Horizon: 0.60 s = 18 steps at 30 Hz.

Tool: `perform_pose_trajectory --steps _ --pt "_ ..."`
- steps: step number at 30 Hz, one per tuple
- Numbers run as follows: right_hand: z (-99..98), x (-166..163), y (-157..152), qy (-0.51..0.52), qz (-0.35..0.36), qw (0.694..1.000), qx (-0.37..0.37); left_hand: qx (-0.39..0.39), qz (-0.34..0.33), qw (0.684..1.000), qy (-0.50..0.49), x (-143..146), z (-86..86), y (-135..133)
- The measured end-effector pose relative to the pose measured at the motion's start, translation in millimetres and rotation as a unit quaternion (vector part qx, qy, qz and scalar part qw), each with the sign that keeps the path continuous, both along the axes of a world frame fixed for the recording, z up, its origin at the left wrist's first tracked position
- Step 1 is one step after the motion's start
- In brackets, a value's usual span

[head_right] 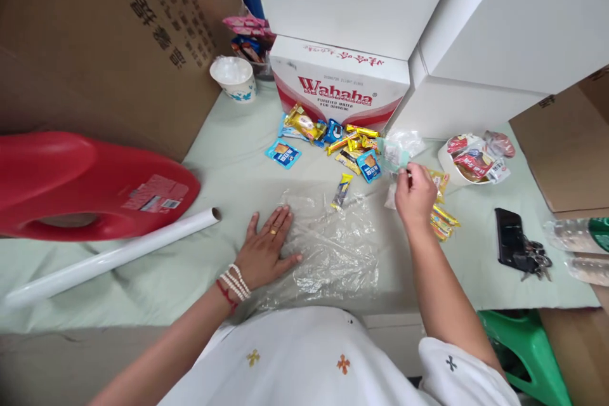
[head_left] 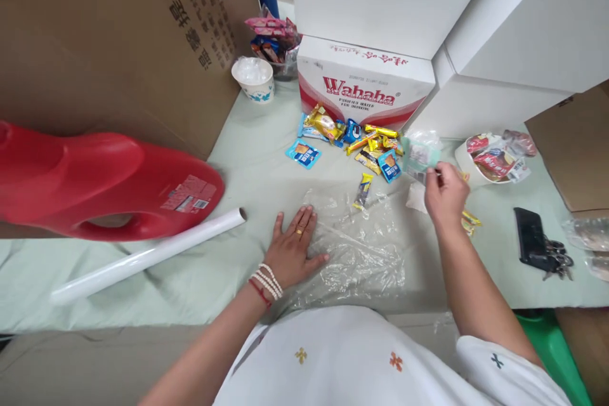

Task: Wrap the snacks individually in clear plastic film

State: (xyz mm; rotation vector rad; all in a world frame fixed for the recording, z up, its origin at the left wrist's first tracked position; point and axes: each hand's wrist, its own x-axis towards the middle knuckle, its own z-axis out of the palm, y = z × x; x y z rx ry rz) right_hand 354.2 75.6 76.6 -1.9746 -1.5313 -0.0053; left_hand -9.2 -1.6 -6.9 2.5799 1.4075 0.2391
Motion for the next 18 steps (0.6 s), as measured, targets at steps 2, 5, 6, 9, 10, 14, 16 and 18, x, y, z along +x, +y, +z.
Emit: perform_pose_trajectory --steps 2,5,6,9,10,14,16,18 --pt "14.3 0 -18 0.127 0.101 0.986 -0.018 -0.008 0.001 1.0 0.003 1 0.5 0" --pt "24.6 -22 -34 0.226 0.318 0.907 -0.16 -0.018 0.001 1.0 0.009 1 0.0 -1" --pt "23.1 -34 -36 0.222 0.388 0.871 -0.202 -0.019 0.0 1.0 0.01 1 -0.2 0" --pt "6.6 -74 -33 0.136 0.525 0.799 -0.262 -0.02 -0.004 1.0 0.011 1 -0.7 0" --pt "-0.7 -83 -29 0.092 0.533 0.799 -0.263 -0.021 -0.004 1.0 0.01 0 -0.9 0" --pt "-20.4 -89 -1 -0.033 0.366 0.908 -0.202 -0.026 -0.006 1.0 0.001 -5 -1.0 0" --pt "-25.0 -76 17 -0.066 0.217 0.961 -0.157 -0.028 -0.012 1.0 -0.005 -8 -0.4 -1" --pt "-31.5 -61 35 -0.098 0.105 0.979 -0.147 -0.028 -0.007 1.0 -0.008 -9 0.5 -2"
